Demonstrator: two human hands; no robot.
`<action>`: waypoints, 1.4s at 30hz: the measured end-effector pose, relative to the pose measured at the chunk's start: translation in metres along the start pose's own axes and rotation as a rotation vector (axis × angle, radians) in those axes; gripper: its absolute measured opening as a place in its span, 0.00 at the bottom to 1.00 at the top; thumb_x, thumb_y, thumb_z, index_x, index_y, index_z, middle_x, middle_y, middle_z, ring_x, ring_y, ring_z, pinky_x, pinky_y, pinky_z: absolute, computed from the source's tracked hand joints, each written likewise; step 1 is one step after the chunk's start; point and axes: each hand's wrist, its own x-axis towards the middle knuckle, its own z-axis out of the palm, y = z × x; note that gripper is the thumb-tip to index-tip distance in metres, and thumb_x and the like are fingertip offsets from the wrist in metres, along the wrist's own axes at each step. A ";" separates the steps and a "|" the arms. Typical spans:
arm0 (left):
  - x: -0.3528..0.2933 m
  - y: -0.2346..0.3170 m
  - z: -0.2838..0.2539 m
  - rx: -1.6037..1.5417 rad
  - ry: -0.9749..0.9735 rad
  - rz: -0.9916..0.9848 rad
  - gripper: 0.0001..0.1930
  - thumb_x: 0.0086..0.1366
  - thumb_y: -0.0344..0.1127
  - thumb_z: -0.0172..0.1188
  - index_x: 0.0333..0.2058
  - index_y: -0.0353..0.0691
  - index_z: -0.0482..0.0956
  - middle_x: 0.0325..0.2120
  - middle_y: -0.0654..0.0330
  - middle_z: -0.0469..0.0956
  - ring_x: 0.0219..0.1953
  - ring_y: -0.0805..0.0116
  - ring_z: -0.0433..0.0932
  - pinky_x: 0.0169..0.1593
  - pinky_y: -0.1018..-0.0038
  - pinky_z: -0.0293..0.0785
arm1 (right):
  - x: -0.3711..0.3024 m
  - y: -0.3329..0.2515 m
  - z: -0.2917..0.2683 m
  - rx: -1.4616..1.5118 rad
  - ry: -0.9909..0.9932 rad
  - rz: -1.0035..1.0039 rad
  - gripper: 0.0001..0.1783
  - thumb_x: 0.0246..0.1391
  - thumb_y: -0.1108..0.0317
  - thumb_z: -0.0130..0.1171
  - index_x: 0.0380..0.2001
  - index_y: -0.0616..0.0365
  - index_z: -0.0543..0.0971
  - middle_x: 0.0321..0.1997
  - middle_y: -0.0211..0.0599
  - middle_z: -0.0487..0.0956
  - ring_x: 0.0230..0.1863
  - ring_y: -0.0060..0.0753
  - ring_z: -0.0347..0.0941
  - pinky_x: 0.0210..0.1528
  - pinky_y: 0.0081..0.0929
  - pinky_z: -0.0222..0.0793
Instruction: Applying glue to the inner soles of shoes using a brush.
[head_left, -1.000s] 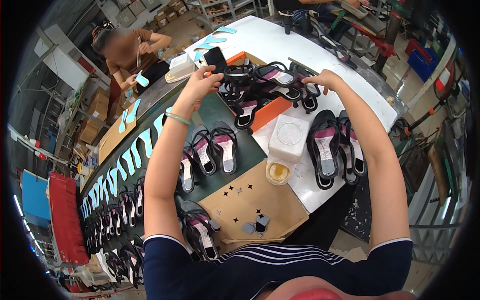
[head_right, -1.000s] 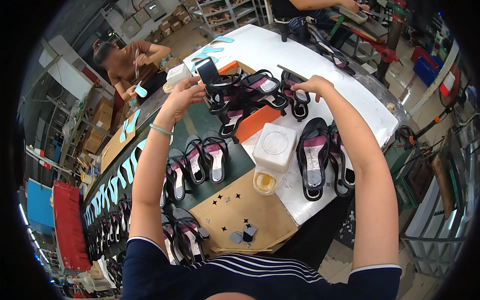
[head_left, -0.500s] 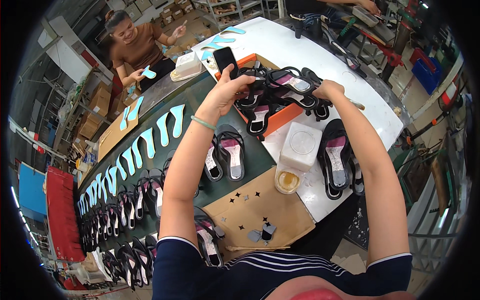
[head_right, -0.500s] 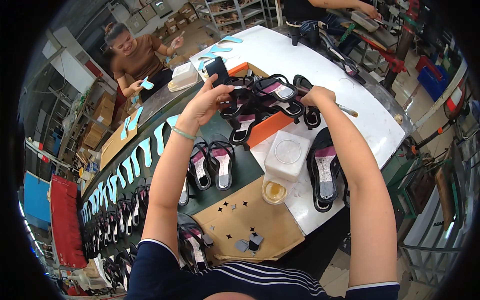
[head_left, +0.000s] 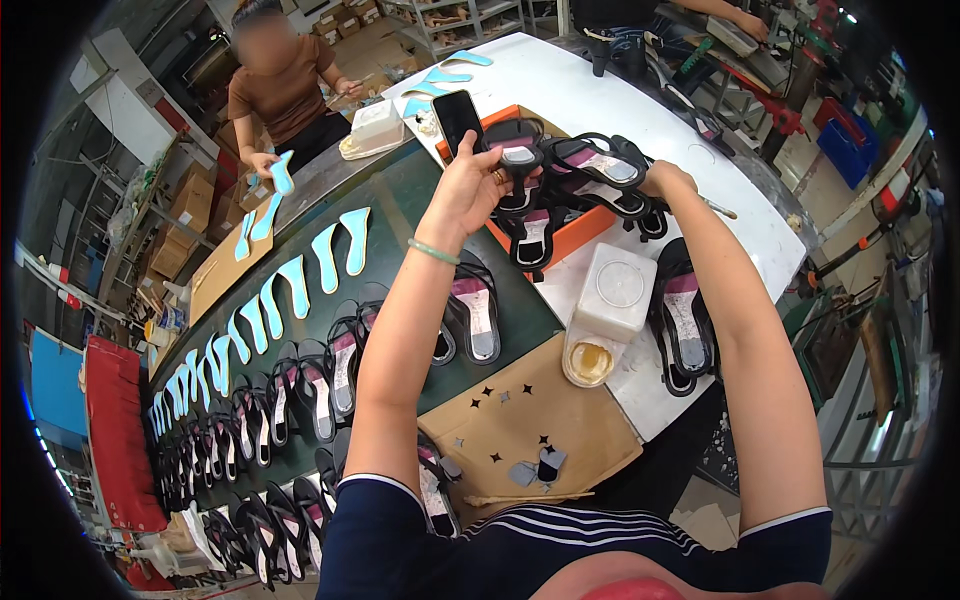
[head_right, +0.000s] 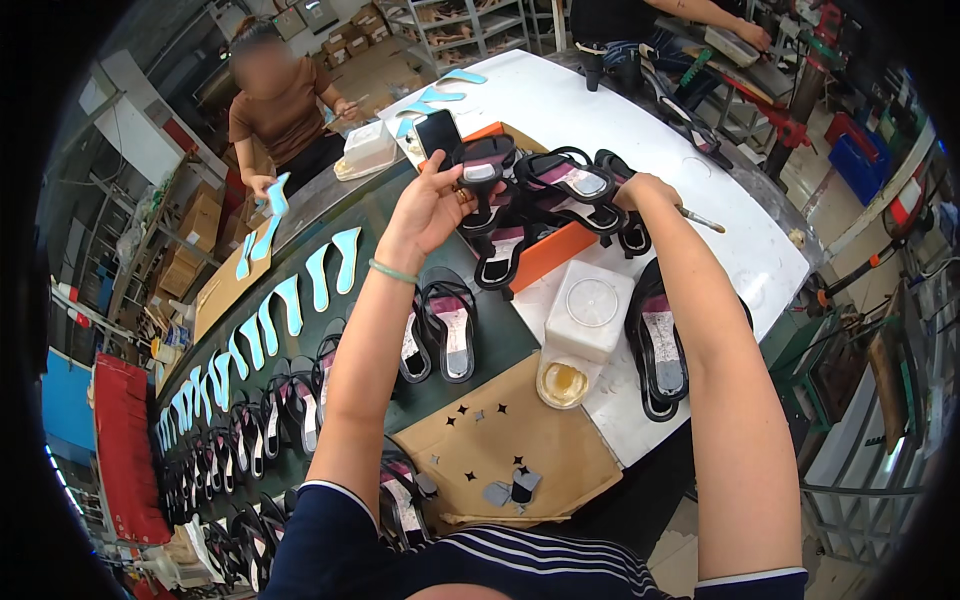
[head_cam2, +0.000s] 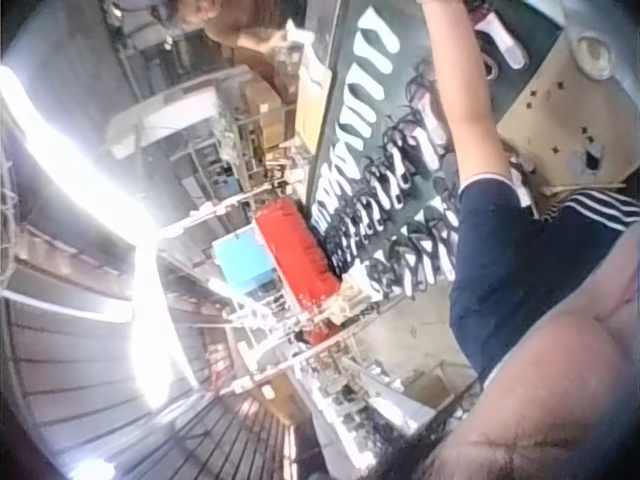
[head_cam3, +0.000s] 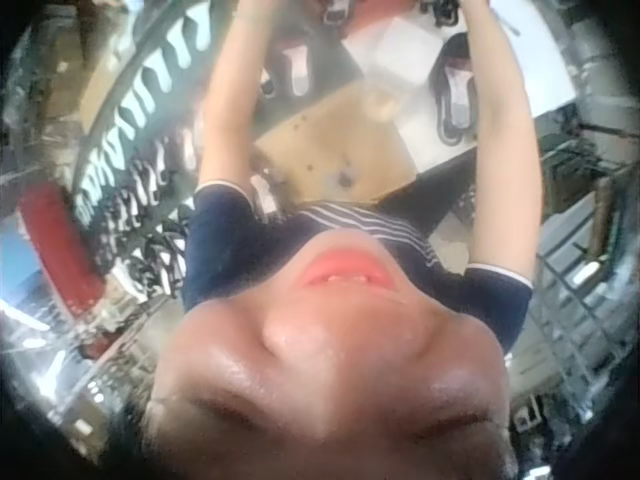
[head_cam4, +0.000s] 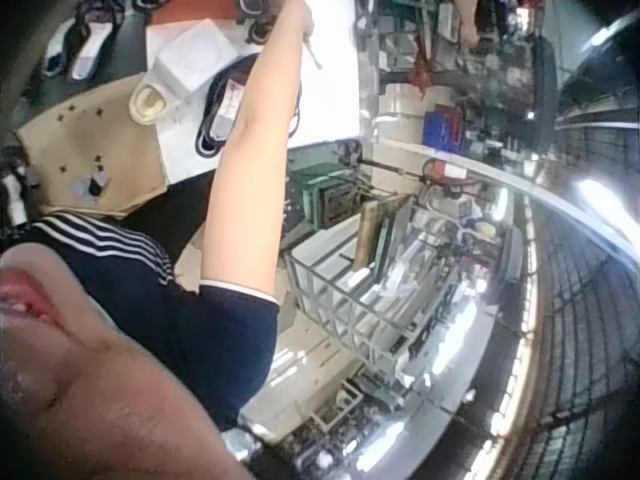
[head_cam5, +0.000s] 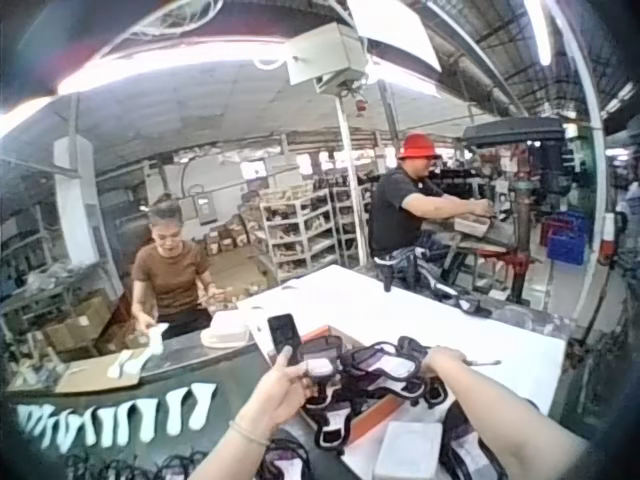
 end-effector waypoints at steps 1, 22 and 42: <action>-0.003 -0.002 -0.002 0.016 -0.004 0.044 0.44 0.69 0.29 0.47 0.67 0.50 0.21 0.51 0.46 0.70 0.45 0.57 0.78 0.47 0.62 0.73 | 0.002 0.000 0.002 -0.005 0.037 -0.003 0.30 0.41 0.45 0.66 0.40 0.60 0.82 0.40 0.41 0.83 0.38 0.39 0.82 0.40 0.33 0.76; -0.010 0.016 0.012 -0.186 -0.064 0.103 0.20 0.70 0.31 0.45 0.55 0.23 0.62 0.51 0.39 0.70 0.56 0.46 0.71 0.62 0.58 0.65 | -0.052 0.012 -0.090 0.351 0.069 -0.473 0.33 0.34 0.40 0.67 0.26 0.65 0.83 0.21 0.44 0.80 0.24 0.36 0.78 0.32 0.31 0.73; -0.037 0.009 0.003 -0.227 0.091 0.042 0.11 0.70 0.33 0.48 0.46 0.34 0.72 0.40 0.57 0.76 0.40 0.64 0.74 0.51 0.67 0.68 | -0.090 -0.007 -0.096 0.381 0.201 -0.545 0.30 0.28 0.43 0.68 0.23 0.64 0.81 0.23 0.40 0.81 0.20 0.31 0.79 0.31 0.26 0.75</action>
